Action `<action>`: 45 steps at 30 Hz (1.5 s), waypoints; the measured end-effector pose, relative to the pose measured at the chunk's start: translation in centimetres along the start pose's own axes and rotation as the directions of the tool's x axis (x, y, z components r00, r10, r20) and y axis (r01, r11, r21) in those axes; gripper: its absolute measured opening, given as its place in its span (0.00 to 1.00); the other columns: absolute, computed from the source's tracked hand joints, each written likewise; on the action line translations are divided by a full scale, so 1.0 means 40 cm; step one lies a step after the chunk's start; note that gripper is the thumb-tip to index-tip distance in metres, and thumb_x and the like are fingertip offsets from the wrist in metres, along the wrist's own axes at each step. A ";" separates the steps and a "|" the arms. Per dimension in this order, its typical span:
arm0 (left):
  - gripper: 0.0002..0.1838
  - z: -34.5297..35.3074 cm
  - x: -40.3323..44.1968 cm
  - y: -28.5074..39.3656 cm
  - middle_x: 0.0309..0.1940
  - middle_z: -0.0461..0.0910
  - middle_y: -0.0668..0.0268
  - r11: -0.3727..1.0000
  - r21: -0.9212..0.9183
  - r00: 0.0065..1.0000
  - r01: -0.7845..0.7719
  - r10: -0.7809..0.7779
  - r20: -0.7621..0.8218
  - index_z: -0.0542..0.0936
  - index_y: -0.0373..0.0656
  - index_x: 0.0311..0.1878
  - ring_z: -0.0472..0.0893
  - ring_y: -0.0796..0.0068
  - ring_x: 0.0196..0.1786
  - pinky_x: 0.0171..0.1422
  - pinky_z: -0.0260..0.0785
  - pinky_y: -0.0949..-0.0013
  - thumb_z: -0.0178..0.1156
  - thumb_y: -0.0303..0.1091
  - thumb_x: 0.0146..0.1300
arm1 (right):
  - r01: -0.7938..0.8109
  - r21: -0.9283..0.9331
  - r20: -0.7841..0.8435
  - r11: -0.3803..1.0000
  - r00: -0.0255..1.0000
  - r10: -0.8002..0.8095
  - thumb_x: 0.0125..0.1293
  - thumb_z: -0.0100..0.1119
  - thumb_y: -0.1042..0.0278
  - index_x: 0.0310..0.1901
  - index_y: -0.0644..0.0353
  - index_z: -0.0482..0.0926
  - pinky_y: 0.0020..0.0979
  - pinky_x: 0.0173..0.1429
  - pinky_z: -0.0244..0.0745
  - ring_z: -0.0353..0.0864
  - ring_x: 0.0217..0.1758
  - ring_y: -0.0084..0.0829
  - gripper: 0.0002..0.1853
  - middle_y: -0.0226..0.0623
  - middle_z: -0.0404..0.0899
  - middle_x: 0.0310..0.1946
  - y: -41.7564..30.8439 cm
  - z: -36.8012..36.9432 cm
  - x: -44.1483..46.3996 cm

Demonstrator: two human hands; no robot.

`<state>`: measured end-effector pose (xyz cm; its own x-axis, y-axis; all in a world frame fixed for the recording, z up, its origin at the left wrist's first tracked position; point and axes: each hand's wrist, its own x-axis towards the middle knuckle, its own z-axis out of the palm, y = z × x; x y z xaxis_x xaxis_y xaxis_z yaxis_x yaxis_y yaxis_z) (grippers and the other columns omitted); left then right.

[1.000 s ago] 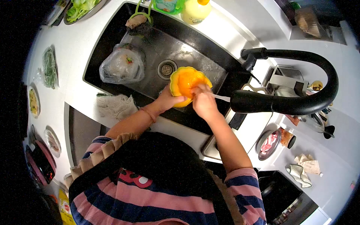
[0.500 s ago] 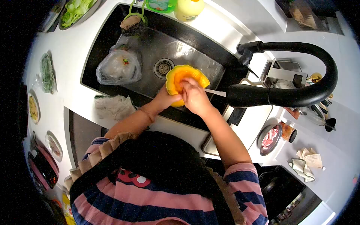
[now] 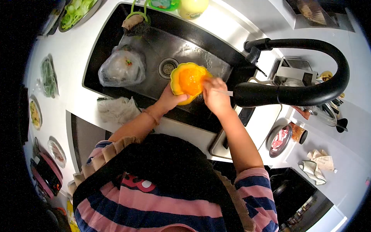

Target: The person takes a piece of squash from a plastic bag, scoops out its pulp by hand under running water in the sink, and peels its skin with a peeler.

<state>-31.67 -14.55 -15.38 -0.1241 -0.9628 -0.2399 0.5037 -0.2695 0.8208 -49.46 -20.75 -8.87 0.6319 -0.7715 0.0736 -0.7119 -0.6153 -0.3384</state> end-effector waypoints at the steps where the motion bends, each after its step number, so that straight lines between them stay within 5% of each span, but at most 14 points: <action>1: 0.43 -0.003 0.004 -0.012 0.59 0.67 0.66 1.000 -0.022 1.000 -0.001 0.001 0.012 0.56 0.43 0.67 0.66 0.74 0.62 0.67 0.58 0.67 0.64 0.22 0.46 | -0.030 0.022 -0.029 0.999 0.999 0.031 0.48 0.61 0.79 0.41 0.60 0.77 0.38 0.52 0.72 0.76 0.44 0.46 0.16 0.42 0.78 0.42 0.000 -0.010 0.010; 8: 0.41 0.005 -0.002 0.013 0.58 0.67 0.66 1.000 0.029 1.000 0.001 -0.001 -0.003 0.58 0.43 0.66 0.69 0.75 0.59 0.63 0.61 0.69 0.64 0.23 0.45 | 0.059 0.022 0.050 0.998 0.997 -0.060 0.51 0.62 0.74 0.54 0.55 0.73 0.38 0.55 0.72 0.76 0.47 0.46 0.25 0.39 0.77 0.43 -0.043 0.019 0.032; 12: 0.39 -0.003 0.000 -0.008 0.55 0.70 0.66 0.999 0.022 0.999 -0.034 0.034 -0.007 0.62 0.42 0.63 0.71 0.75 0.56 0.62 0.62 0.69 0.65 0.25 0.45 | -0.082 -0.128 0.234 0.988 0.966 0.111 0.55 0.54 0.73 0.45 0.64 0.73 0.39 0.49 0.75 0.79 0.42 0.47 0.14 0.48 0.77 0.39 -0.051 0.066 0.020; 14: 0.37 -0.005 0.005 -0.019 0.52 0.73 0.66 0.975 0.215 0.998 -0.061 0.065 -0.009 0.65 0.42 0.60 0.72 0.75 0.54 0.61 0.62 0.70 0.67 0.27 0.43 | -0.053 -0.138 0.306 0.989 0.947 0.093 0.56 0.51 0.72 0.43 0.64 0.73 0.39 0.47 0.76 0.80 0.41 0.47 0.12 0.49 0.78 0.37 -0.043 0.066 0.021; 16: 0.37 -0.002 0.003 -0.027 0.51 0.74 0.62 0.987 0.139 0.997 -0.078 0.080 -0.013 0.67 0.42 0.59 0.74 0.68 0.55 0.61 0.63 0.66 0.70 0.32 0.41 | -0.026 -0.147 0.376 0.989 0.923 0.081 0.58 0.49 0.72 0.41 0.65 0.73 0.39 0.45 0.76 0.81 0.39 0.47 0.11 0.50 0.78 0.35 -0.049 0.062 0.027; 21: 0.44 -0.018 0.011 -0.062 0.56 0.72 0.53 0.916 0.396 0.997 -0.071 0.067 0.022 0.64 0.43 0.63 0.71 0.52 0.59 0.64 0.61 0.58 0.71 0.40 0.40 | -0.136 -0.176 0.564 0.975 0.798 0.213 0.60 0.51 0.65 0.35 0.65 0.75 0.44 0.43 0.76 0.81 0.37 0.50 0.11 0.51 0.79 0.32 -0.062 0.046 0.051; 25: 0.45 -0.024 0.009 -0.074 0.57 0.71 0.54 0.913 0.404 0.998 -0.057 0.065 -0.006 0.63 0.43 0.64 0.70 0.53 0.60 0.64 0.61 0.59 0.71 0.39 0.40 | -0.142 -0.096 0.626 0.985 0.761 0.170 0.63 0.46 0.61 0.35 0.64 0.76 0.46 0.43 0.74 0.81 0.37 0.49 0.14 0.53 0.79 0.33 -0.034 0.052 0.061; 28: 0.42 -0.022 0.006 -0.055 0.56 0.70 0.63 0.924 0.378 0.998 -0.054 0.044 0.034 0.61 0.39 0.63 0.69 0.73 0.59 0.65 0.59 0.68 0.69 0.28 0.41 | -0.314 0.102 0.655 0.944 0.736 0.174 0.66 0.41 0.59 0.36 0.61 0.78 0.47 0.45 0.73 0.80 0.38 0.49 0.17 0.55 0.79 0.35 0.005 0.108 0.048; 31: 0.42 -0.017 0.004 -0.029 0.56 0.70 0.64 0.901 0.429 0.998 -0.063 0.061 0.017 0.61 0.39 0.64 0.69 0.74 0.59 0.65 0.59 0.68 0.68 0.28 0.42 | -0.386 0.234 0.521 0.893 0.825 0.220 0.67 0.39 0.59 0.33 0.62 0.76 0.41 0.32 0.72 0.78 0.26 0.42 0.17 0.51 0.78 0.27 -0.021 0.102 0.049; 33: 0.42 -0.020 0.013 -0.025 0.57 0.69 0.65 0.914 0.403 0.999 -0.051 0.039 0.038 0.60 0.40 0.64 0.69 0.73 0.60 0.66 0.59 0.68 0.67 0.27 0.43 | -0.853 0.447 0.715 0.268 0.521 0.466 0.67 0.39 0.60 0.30 0.61 0.72 0.29 0.20 0.61 0.66 0.16 0.28 0.16 0.38 0.71 0.20 -0.065 0.069 0.066; 34: 0.42 -0.019 0.014 -0.028 0.57 0.69 0.65 0.914 0.402 0.998 -0.051 0.039 0.040 0.60 0.40 0.64 0.69 0.73 0.60 0.66 0.59 0.68 0.67 0.27 0.43 | -0.854 0.447 0.715 0.268 0.520 0.468 0.67 0.39 0.60 0.30 0.61 0.72 0.29 0.20 0.61 0.66 0.16 0.28 0.16 0.38 0.71 0.20 -0.079 0.053 0.075; 36: 0.41 -0.020 0.015 -0.040 0.58 0.69 0.65 0.976 0.219 1.000 -0.018 0.022 -0.014 0.60 0.41 0.65 0.68 0.73 0.61 0.66 0.59 0.68 0.66 0.26 0.44 | -0.806 0.592 0.702 -0.026 0.498 0.509 0.67 0.38 0.61 0.28 0.58 0.68 0.21 0.18 0.48 0.54 0.15 0.19 0.13 0.29 0.64 0.18 -0.099 0.027 0.090; 42: 0.36 -0.009 0.017 -0.028 0.52 0.73 0.64 0.987 0.134 0.991 -0.083 0.096 -0.092 0.66 0.41 0.58 0.72 0.73 0.56 0.62 0.63 0.68 0.69 0.30 0.42 | -0.738 0.675 0.663 -0.005 0.603 0.444 0.67 0.38 0.61 0.29 0.58 0.66 0.21 0.19 0.49 0.55 0.17 0.19 0.13 0.28 0.62 0.18 -0.104 -0.054 0.102; 45: 0.36 -0.010 0.024 -0.036 0.53 0.73 0.65 0.991 0.112 0.991 -0.073 0.085 -0.105 0.66 0.42 0.59 0.72 0.73 0.57 0.63 0.62 0.68 0.69 0.30 0.43 | -0.677 0.714 0.541 0.181 0.697 0.470 0.66 0.37 0.62 0.27 0.60 0.68 0.23 0.24 0.57 0.61 0.20 0.22 0.15 0.30 0.66 0.19 -0.125 -0.101 0.120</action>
<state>-32.16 -15.07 -17.02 0.0092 -0.9749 -0.2225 0.4128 -0.1990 0.8888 -44.10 -22.02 -3.02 0.2713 -0.7399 -0.6156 -0.3381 0.5256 -0.7807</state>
